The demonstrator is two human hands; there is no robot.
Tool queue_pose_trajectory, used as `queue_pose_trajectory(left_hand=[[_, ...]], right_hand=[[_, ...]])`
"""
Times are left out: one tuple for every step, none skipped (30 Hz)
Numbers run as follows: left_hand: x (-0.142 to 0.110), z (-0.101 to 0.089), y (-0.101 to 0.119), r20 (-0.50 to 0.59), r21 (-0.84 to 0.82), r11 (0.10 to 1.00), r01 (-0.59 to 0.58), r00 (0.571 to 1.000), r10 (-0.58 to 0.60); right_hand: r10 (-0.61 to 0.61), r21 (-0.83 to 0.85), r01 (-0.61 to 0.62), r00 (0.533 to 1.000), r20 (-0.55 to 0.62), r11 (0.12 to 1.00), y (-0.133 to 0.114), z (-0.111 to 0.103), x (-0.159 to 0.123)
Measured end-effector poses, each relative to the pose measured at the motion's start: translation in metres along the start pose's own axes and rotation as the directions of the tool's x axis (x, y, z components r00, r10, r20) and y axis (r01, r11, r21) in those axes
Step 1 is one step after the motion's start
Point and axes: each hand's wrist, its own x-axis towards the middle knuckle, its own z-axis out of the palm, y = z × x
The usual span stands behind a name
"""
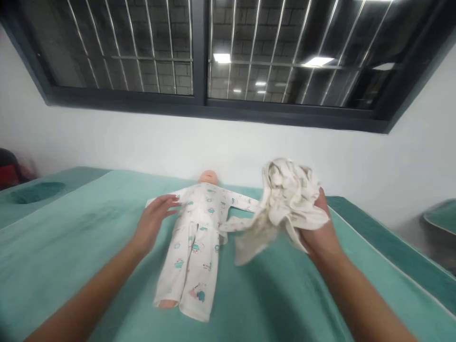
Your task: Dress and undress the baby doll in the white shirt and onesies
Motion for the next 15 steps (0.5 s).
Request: queue_pose_trajectory(left_hand=[[0.008, -0.002, -0.007, -0.027, 0.005, 1.0, 0.0, 1.0, 0.0], [0.016, -0.002, -0.014, -0.042, 0.027, 1.0, 0.002, 0.999, -0.001], [0.023, 0.001, -0.02, -0.046, 0.061, 0.998, 0.0, 0.999, 0.002], [0.03, 0.005, -0.026, -0.043, 0.102, 0.995, -0.006, 0.999, 0.01], [0.038, 0.011, -0.03, -0.035, 0.143, 0.99, -0.015, 0.999, 0.02], [0.045, 0.018, -0.034, -0.022, 0.18, 0.983, -0.028, 0.999, 0.032], [0.053, 0.026, -0.037, -0.009, 0.208, 0.977, -0.042, 0.999, 0.044], [0.062, 0.034, -0.04, 0.005, 0.229, 0.972, -0.055, 0.998, 0.055], [0.071, 0.041, -0.043, 0.022, 0.247, 0.967, -0.068, 0.998, 0.065], [0.081, 0.047, -0.046, 0.041, 0.272, 0.959, -0.085, 0.996, 0.076], [0.09, 0.052, -0.049, 0.063, 0.298, 0.949, -0.104, 0.994, 0.089], [0.1, 0.056, -0.053, 0.089, 0.323, 0.938, -0.126, 0.991, 0.102], [0.109, 0.059, -0.057, 0.117, 0.347, 0.926, -0.149, 0.986, 0.115], [0.116, 0.061, -0.061, 0.149, 0.368, 0.913, -0.174, 0.981, 0.127], [0.123, 0.062, -0.066, 0.18, 0.386, 0.901, -0.197, 0.974, 0.136]], right_hand=[[0.04, -0.017, -0.04, 0.999, -0.023, 0.999, 0.02, -0.007, -0.007], [0.105, -0.101, -0.104, 0.994, 0.001, 0.989, 0.041, -0.01, -0.016], [0.159, -0.216, -0.142, 0.985, 0.061, 0.966, 0.063, -0.009, -0.026], [0.186, -0.28, -0.139, 0.971, 0.15, 0.95, 0.084, -0.007, -0.035], [0.201, -0.3, -0.12, 0.945, 0.256, 0.946, 0.102, -0.004, -0.042], [0.213, -0.322, -0.109, 0.927, 0.309, 0.94, 0.116, -0.003, -0.046], [0.227, -0.344, -0.09, 0.896, 0.382, 0.935, 0.125, -0.003, -0.047], [0.248, -0.365, -0.078, 0.86, 0.447, 0.928, 0.128, -0.006, -0.045], [0.273, -0.395, -0.068, 0.828, 0.491, 0.916, 0.125, -0.011, -0.04], [0.296, -0.427, -0.054, 0.799, 0.523, 0.903, 0.117, -0.017, -0.034], [0.316, -0.464, -0.04, 0.784, 0.534, 0.885, 0.105, -0.021, -0.026], [0.32, -0.499, -0.023, 0.793, 0.518, 0.866, 0.089, -0.022, -0.019], [0.305, -0.516, -0.003, 0.809, 0.502, 0.856, 0.07, -0.019, -0.011], [0.28, -0.508, 0.006, 0.829, 0.485, 0.861, 0.052, -0.009, -0.005], [0.238, -0.469, 0.015, 0.848, 0.474, 0.883, 0.034, 0.007, 0.002]])
